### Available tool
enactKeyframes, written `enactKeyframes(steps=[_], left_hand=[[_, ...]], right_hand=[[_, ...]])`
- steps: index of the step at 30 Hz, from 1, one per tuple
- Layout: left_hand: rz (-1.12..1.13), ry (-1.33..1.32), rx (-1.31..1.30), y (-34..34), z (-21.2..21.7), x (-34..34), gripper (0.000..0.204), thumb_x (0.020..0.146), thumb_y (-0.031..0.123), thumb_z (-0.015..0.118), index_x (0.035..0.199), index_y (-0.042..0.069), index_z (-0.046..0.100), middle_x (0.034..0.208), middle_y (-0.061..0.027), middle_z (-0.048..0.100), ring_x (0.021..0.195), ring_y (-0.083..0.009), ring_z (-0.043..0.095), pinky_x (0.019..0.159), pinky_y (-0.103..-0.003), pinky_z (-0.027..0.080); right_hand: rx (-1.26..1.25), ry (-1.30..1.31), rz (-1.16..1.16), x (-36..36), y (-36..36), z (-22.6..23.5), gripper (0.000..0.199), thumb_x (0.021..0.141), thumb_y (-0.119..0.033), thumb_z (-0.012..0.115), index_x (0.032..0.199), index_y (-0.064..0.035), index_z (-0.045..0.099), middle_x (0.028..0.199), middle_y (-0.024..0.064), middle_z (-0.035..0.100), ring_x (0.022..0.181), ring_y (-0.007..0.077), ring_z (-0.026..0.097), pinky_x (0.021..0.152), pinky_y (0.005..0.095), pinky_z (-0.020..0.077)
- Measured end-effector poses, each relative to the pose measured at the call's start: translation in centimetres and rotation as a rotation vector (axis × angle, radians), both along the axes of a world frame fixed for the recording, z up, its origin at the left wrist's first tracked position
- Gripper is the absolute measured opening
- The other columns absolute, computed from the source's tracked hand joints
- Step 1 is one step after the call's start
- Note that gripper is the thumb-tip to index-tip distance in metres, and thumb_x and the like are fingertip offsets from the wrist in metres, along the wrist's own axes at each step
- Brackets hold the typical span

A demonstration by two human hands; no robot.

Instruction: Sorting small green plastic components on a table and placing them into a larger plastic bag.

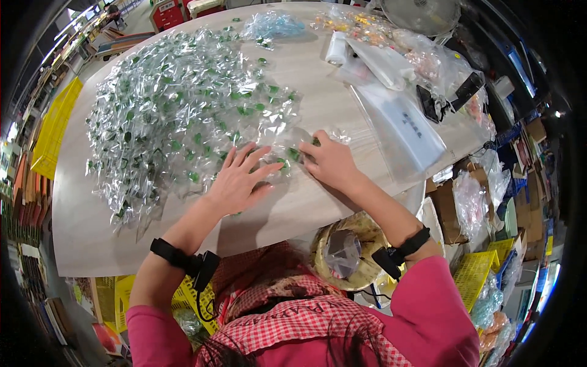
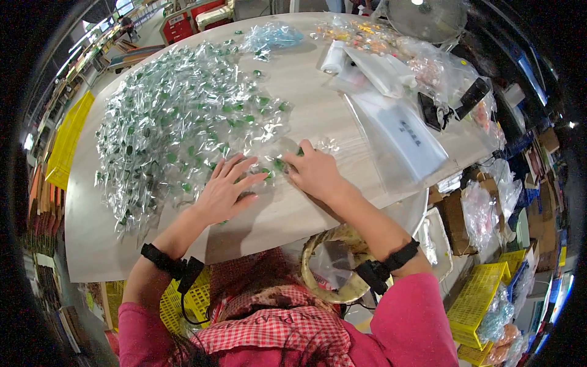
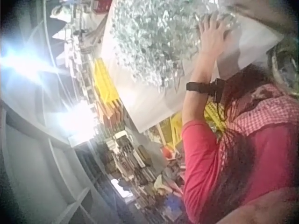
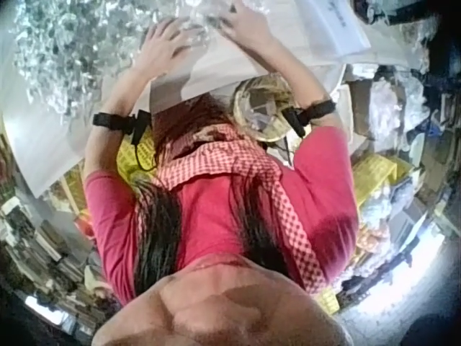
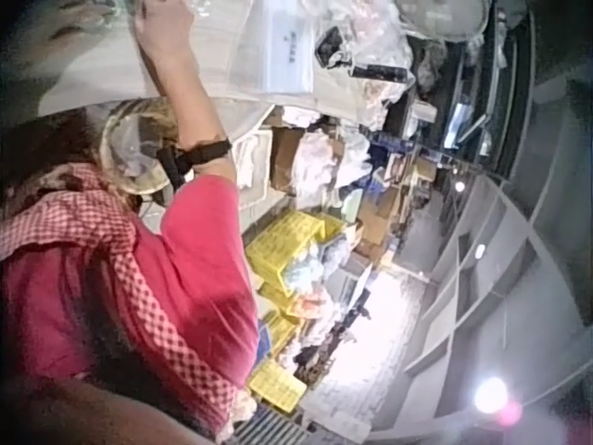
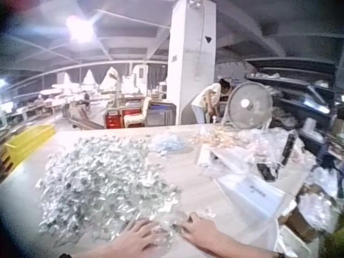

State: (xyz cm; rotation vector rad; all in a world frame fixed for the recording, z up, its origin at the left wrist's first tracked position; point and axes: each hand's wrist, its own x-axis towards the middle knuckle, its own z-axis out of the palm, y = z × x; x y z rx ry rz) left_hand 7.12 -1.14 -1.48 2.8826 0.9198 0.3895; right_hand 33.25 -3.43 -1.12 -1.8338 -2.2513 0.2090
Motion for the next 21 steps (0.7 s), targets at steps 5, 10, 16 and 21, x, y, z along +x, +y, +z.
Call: enactKeyframes(steps=[5,10,16,21], left_hand=[[-0.008,-0.049,-0.024,-0.1,0.1,-0.2,0.05,0.089,0.031,0.062,0.138,0.026,0.051,0.148,-0.0106,0.038,0.138,-0.0367,0.031,0.115,-0.053,0.025],[-0.03,-0.08,-0.035,0.2,-0.5,0.0,0.048,0.09,0.03,0.062,0.136,0.025,0.052,0.147,-0.0109,0.039,0.138,-0.0374,0.032,0.115,-0.052,0.025],[-0.106,-0.174,-0.12,0.6,-1.0,1.6,0.044,0.094,0.031,0.057,0.137,0.022,0.051,0.147,-0.0114,0.04,0.137,-0.0372,0.033,0.114,-0.05,0.027],[-0.195,-0.556,-0.61,1.4,0.8,3.6,0.041,0.099,0.029,0.048,0.137,0.014,0.05,0.145,-0.0127,0.042,0.136,-0.0351,0.037,0.113,-0.043,0.029]], right_hand=[[0.184,0.108,0.042,1.9,-2.5,-0.8,0.032,0.079,-0.019,0.069,0.111,-0.0197,0.065,0.112,0.0083,0.057,0.08,0.0305,0.065,0.069,0.04,0.0543],[0.241,0.323,0.044,2.6,-2.4,-0.1,0.028,0.083,-0.019,0.063,0.111,-0.0196,0.064,0.1,0.0062,0.062,0.077,0.0223,0.065,0.063,0.0368,0.0523],[-0.475,0.97,-0.049,6.6,-8.4,5.1,0.023,0.089,-0.01,0.059,0.112,-0.0095,0.064,0.094,0.0002,0.066,0.059,0.009,0.062,0.05,0.023,0.0484],[-0.844,0.746,0.177,9.0,-13.8,3.8,0.039,0.085,-0.014,0.068,0.122,-0.0034,0.059,0.103,0.0062,0.067,0.095,0.0202,0.067,0.078,0.0331,0.0545]])
